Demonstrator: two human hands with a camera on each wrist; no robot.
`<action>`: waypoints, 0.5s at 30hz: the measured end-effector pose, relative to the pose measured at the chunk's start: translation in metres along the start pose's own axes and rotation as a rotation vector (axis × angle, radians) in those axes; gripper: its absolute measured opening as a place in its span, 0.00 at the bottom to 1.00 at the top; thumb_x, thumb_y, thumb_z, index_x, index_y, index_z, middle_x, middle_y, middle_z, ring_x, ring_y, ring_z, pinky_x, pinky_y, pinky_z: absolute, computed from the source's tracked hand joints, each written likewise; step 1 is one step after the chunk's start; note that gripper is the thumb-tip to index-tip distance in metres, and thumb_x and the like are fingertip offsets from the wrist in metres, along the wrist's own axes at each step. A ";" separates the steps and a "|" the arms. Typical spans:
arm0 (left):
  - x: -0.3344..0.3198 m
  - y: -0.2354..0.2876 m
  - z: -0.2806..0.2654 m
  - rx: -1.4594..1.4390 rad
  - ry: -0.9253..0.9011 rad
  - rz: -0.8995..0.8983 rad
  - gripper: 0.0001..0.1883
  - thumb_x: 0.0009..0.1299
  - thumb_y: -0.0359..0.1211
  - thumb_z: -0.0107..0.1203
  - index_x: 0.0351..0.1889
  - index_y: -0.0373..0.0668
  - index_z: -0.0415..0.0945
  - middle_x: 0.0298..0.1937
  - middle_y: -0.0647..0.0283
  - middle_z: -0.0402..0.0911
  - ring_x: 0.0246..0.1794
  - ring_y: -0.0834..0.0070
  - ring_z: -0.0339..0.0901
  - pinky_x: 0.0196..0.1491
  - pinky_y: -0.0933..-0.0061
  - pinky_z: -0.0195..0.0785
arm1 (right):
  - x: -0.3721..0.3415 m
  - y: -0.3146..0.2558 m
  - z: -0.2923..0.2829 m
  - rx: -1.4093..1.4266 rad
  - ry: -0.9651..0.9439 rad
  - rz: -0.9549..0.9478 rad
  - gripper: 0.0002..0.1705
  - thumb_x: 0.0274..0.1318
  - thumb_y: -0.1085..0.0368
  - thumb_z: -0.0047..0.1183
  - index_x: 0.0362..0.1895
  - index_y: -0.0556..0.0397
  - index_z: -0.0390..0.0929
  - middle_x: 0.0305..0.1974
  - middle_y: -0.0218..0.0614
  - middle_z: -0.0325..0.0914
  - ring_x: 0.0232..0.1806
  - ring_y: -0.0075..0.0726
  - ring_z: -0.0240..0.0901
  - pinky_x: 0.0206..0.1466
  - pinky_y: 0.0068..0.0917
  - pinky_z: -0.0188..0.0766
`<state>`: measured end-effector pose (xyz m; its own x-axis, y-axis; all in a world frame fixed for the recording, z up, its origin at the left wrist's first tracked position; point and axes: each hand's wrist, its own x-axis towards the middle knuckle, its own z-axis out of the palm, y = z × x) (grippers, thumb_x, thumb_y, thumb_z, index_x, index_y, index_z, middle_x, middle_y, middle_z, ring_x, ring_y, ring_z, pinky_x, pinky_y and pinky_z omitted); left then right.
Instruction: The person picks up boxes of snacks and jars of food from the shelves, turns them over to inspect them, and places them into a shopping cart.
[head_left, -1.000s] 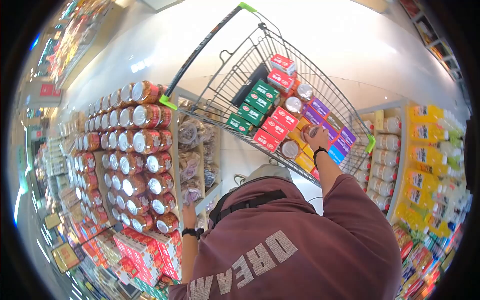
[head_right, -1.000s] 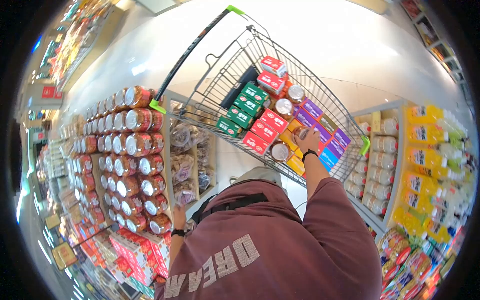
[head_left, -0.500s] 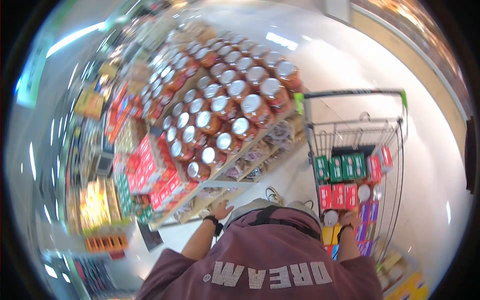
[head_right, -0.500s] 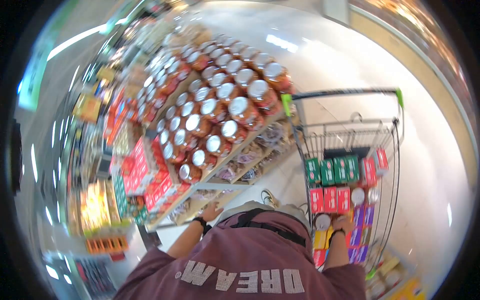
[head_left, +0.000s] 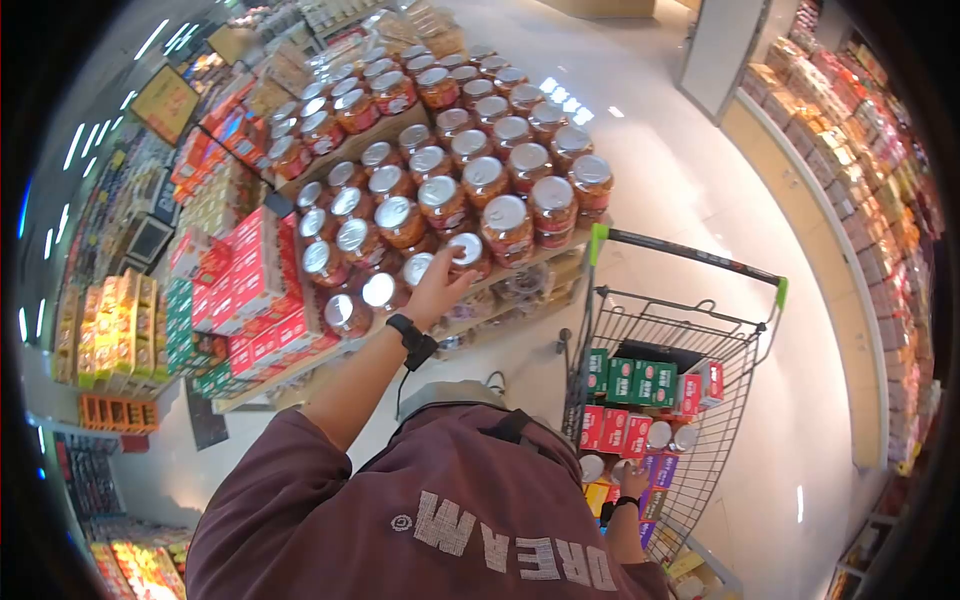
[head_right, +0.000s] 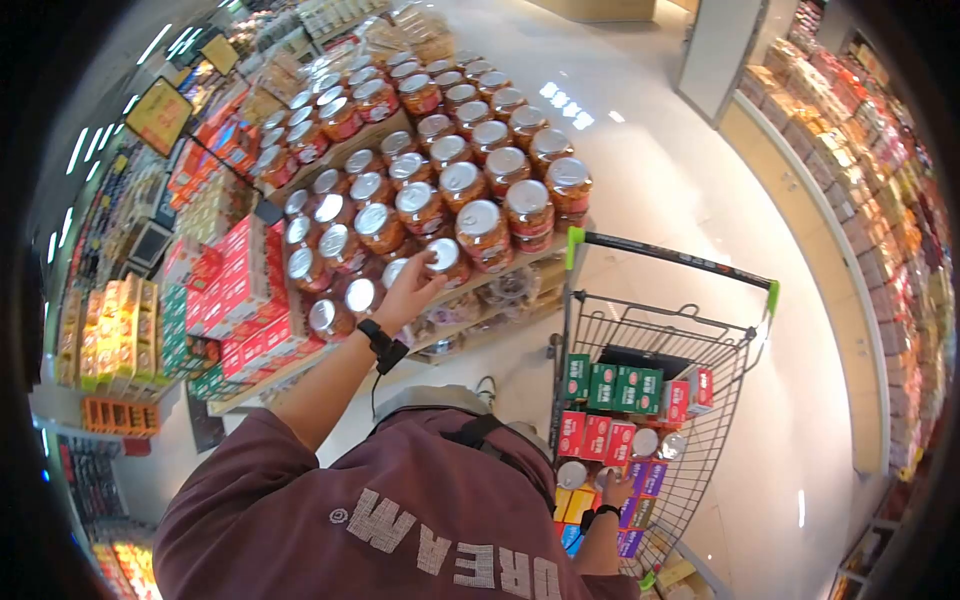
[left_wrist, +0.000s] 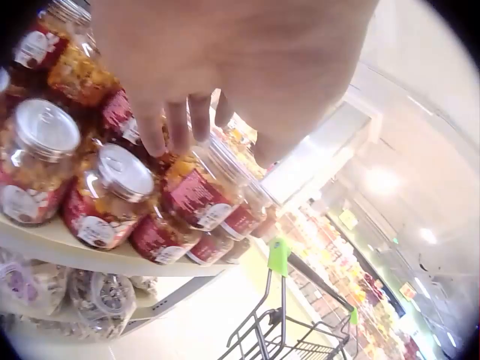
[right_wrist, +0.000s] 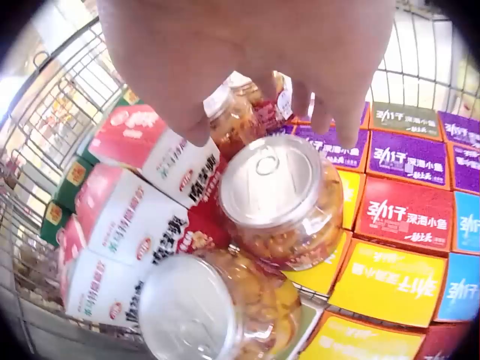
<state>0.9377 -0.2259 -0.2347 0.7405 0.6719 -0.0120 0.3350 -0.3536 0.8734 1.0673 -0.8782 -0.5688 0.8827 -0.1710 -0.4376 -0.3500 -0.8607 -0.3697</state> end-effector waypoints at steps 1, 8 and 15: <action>0.018 0.003 0.011 0.057 0.074 0.117 0.34 0.75 0.39 0.68 0.73 0.34 0.66 0.66 0.47 0.74 0.63 0.59 0.77 0.62 0.62 0.75 | -0.010 -0.012 -0.014 0.064 0.046 -0.014 0.56 0.54 0.42 0.70 0.76 0.66 0.63 0.68 0.71 0.69 0.72 0.72 0.65 0.75 0.56 0.62; 0.102 0.003 0.060 0.287 0.230 0.092 0.70 0.51 0.48 0.84 0.84 0.35 0.45 0.77 0.33 0.58 0.76 0.34 0.58 0.78 0.44 0.55 | -0.038 -0.017 -0.044 0.211 0.196 -0.206 0.36 0.59 0.63 0.64 0.69 0.65 0.69 0.63 0.65 0.74 0.67 0.69 0.70 0.73 0.54 0.64; 0.120 -0.006 0.055 0.082 0.237 0.216 0.57 0.53 0.41 0.82 0.76 0.28 0.59 0.72 0.39 0.70 0.73 0.48 0.69 0.77 0.56 0.61 | -0.123 -0.107 -0.083 0.358 0.264 -0.286 0.31 0.65 0.68 0.58 0.70 0.62 0.69 0.67 0.57 0.71 0.71 0.62 0.66 0.77 0.50 0.60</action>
<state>1.0565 -0.1790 -0.2686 0.6464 0.7052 0.2912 0.2381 -0.5491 0.8011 1.0226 -0.8051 -0.4076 0.9914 -0.1080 -0.0745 -0.1283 -0.6807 -0.7212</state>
